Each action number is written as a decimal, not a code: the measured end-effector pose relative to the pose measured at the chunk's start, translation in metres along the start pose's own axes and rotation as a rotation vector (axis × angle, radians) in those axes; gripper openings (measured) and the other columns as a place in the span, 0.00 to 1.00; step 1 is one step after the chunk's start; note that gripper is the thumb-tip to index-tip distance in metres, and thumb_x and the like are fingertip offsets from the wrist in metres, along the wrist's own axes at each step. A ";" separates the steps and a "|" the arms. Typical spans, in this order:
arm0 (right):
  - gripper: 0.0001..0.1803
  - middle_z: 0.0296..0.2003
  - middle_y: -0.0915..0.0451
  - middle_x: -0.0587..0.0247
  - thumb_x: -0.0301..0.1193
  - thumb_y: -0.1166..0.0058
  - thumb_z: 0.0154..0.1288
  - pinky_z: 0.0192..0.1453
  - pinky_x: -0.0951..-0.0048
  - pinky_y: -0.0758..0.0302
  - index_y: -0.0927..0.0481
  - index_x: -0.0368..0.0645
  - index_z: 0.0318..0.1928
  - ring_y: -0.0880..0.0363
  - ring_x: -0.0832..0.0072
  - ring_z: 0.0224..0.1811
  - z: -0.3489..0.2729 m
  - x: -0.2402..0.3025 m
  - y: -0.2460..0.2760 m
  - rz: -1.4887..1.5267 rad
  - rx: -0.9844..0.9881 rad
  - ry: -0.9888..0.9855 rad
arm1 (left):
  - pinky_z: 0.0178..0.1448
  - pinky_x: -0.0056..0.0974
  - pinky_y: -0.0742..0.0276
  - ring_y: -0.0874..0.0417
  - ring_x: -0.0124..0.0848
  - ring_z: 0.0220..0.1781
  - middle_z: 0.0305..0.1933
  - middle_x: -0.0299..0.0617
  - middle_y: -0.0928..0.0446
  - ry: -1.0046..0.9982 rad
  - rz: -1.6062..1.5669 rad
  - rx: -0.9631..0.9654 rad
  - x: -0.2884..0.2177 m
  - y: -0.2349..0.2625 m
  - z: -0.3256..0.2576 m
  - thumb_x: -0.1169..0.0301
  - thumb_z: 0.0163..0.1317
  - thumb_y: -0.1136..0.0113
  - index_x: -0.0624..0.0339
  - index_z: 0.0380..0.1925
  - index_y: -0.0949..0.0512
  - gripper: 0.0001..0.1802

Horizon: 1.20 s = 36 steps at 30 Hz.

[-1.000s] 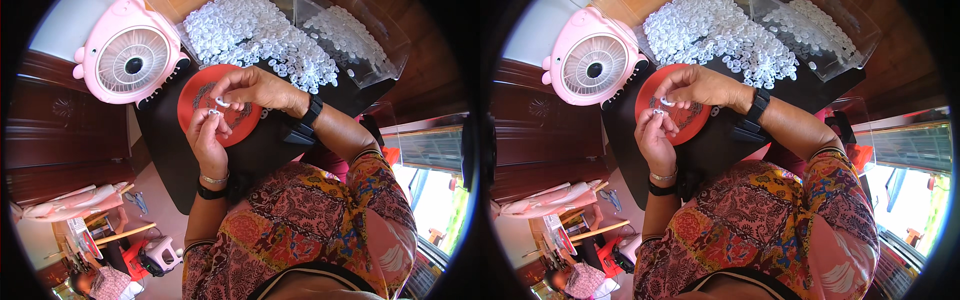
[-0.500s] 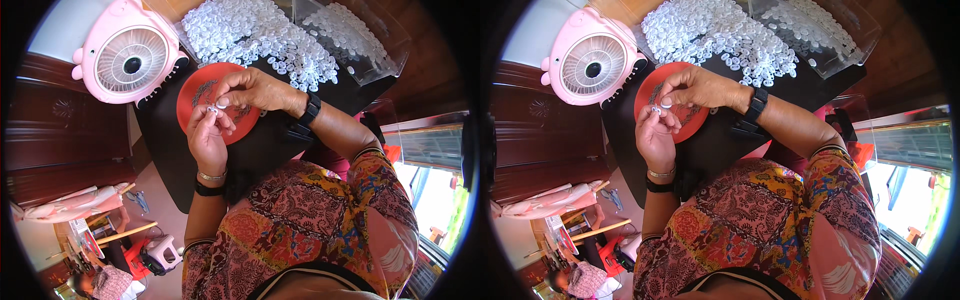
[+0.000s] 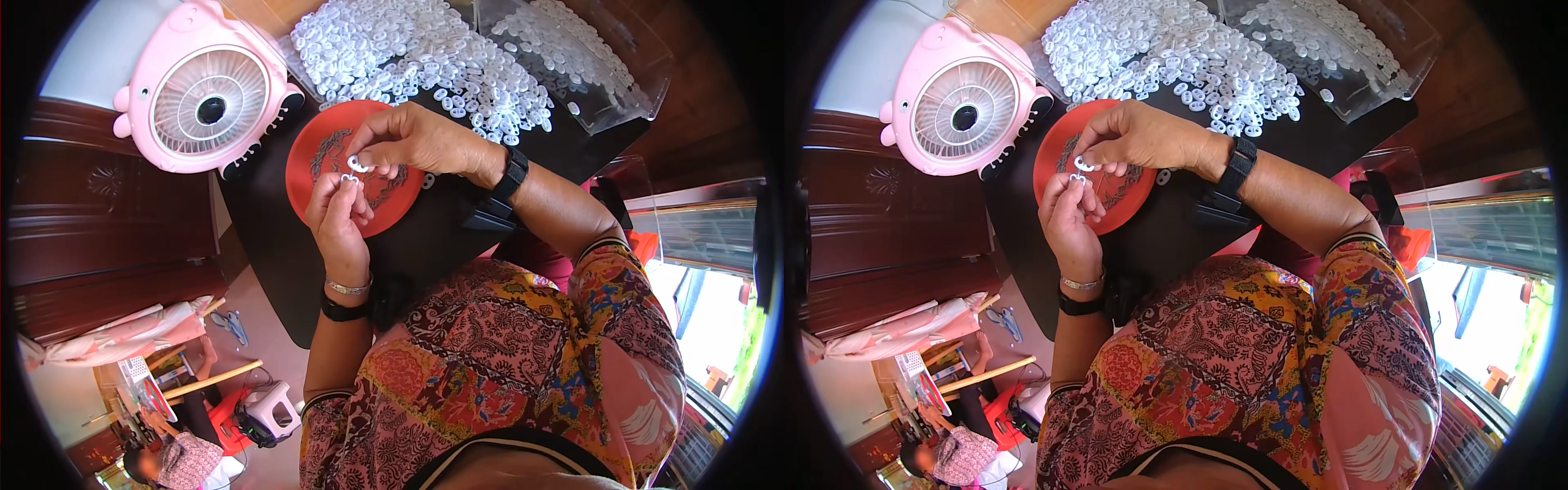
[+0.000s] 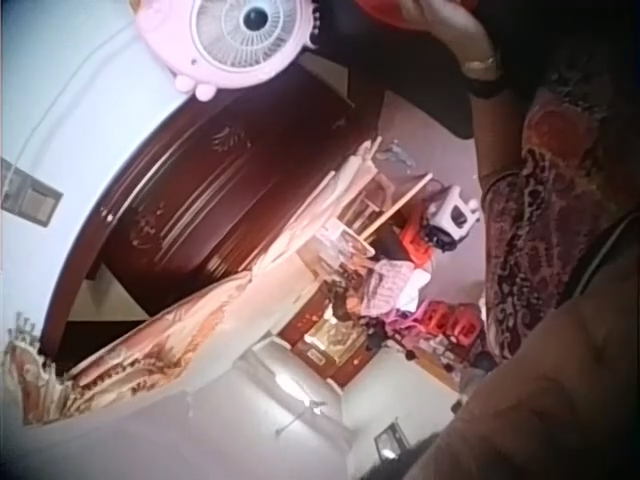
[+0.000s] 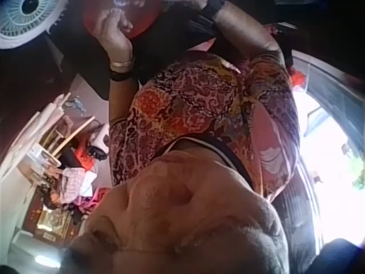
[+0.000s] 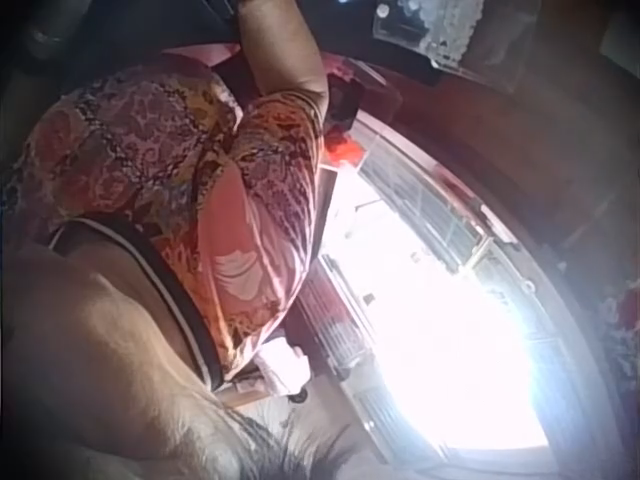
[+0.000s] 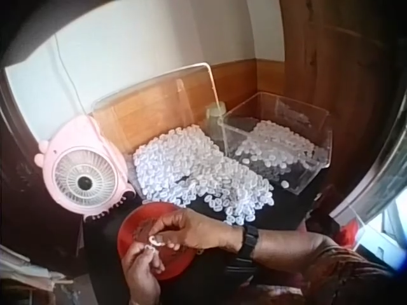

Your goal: The recorder is manually assembling small plastic eyes by pressing black components into white plastic bases.

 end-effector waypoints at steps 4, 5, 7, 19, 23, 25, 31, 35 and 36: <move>0.09 0.26 0.21 0.74 0.30 0.43 0.65 0.33 0.85 0.28 0.18 0.39 0.41 0.27 0.89 0.27 -0.001 0.001 -0.001 -0.042 -0.016 0.032 | 0.24 0.25 0.41 0.33 0.21 0.19 0.19 0.32 0.33 0.001 0.008 0.000 0.000 0.000 0.000 0.68 0.63 0.50 0.60 0.25 0.29 0.10; 0.09 0.26 0.22 0.73 0.30 0.43 0.65 0.33 0.85 0.28 0.18 0.39 0.41 0.27 0.89 0.27 -0.001 0.001 -0.001 -0.059 -0.017 0.048 | 0.24 0.25 0.41 0.33 0.21 0.19 0.19 0.32 0.33 0.002 0.009 0.000 0.000 0.000 0.000 0.68 0.63 0.50 0.60 0.25 0.29 0.10; 0.09 0.26 0.22 0.73 0.30 0.43 0.64 0.33 0.84 0.28 0.18 0.39 0.41 0.26 0.89 0.27 -0.003 0.002 -0.002 -0.073 -0.022 0.058 | 0.24 0.25 0.41 0.34 0.20 0.19 0.19 0.32 0.33 0.007 0.015 0.000 0.000 0.000 -0.001 0.69 0.63 0.49 0.60 0.25 0.30 0.09; 0.08 0.25 0.22 0.73 0.29 0.43 0.64 0.32 0.84 0.28 0.18 0.39 0.41 0.26 0.88 0.26 -0.005 0.004 -0.002 -0.111 -0.027 0.078 | 0.21 0.24 0.45 0.38 0.18 0.18 0.18 0.31 0.36 -0.043 0.051 -0.006 0.001 -0.001 -0.001 0.72 0.63 0.50 0.62 0.25 0.30 0.08; 0.08 0.26 0.21 0.72 0.29 0.43 0.64 0.32 0.85 0.29 0.18 0.38 0.41 0.26 0.89 0.26 -0.003 0.000 0.001 -0.038 -0.007 0.037 | 0.21 0.25 0.45 0.38 0.18 0.17 0.18 0.32 0.36 -0.038 0.056 -0.005 -0.001 -0.002 -0.002 0.72 0.63 0.50 0.62 0.25 0.30 0.08; 0.09 0.26 0.21 0.72 0.29 0.43 0.64 0.32 0.85 0.29 0.18 0.37 0.41 0.26 0.89 0.26 -0.002 -0.001 0.001 -0.020 -0.029 0.037 | 0.21 0.25 0.45 0.38 0.18 0.17 0.18 0.32 0.36 -0.057 0.052 0.002 -0.001 -0.002 -0.002 0.72 0.63 0.50 0.62 0.25 0.30 0.08; 0.08 0.26 0.21 0.72 0.28 0.43 0.64 0.31 0.85 0.29 0.17 0.37 0.40 0.27 0.89 0.25 -0.003 0.001 0.000 -0.043 -0.031 0.045 | 0.21 0.24 0.45 0.38 0.18 0.17 0.18 0.31 0.36 -0.043 0.059 -0.003 -0.002 -0.003 -0.002 0.72 0.63 0.50 0.62 0.24 0.30 0.08; 0.08 0.25 0.21 0.72 0.27 0.44 0.64 0.31 0.85 0.29 0.18 0.37 0.40 0.27 0.89 0.25 -0.004 0.003 -0.001 -0.054 -0.011 0.070 | 0.21 0.24 0.46 0.38 0.18 0.17 0.18 0.31 0.36 -0.038 0.061 0.003 -0.002 -0.001 -0.002 0.73 0.63 0.50 0.62 0.25 0.29 0.08; 0.08 0.25 0.21 0.72 0.27 0.44 0.64 0.31 0.85 0.29 0.18 0.37 0.40 0.27 0.89 0.25 -0.004 0.003 -0.001 -0.054 -0.011 0.070 | 0.21 0.25 0.46 0.39 0.18 0.17 0.18 0.31 0.36 -0.035 0.063 0.000 -0.001 -0.001 -0.002 0.73 0.63 0.50 0.62 0.25 0.29 0.08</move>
Point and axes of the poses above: each hand's wrist, its own z-axis towards the middle knuckle, its own y-axis out of the back of the hand, x = y × z, the point moved 1 cm from there along z, towards the middle knuckle
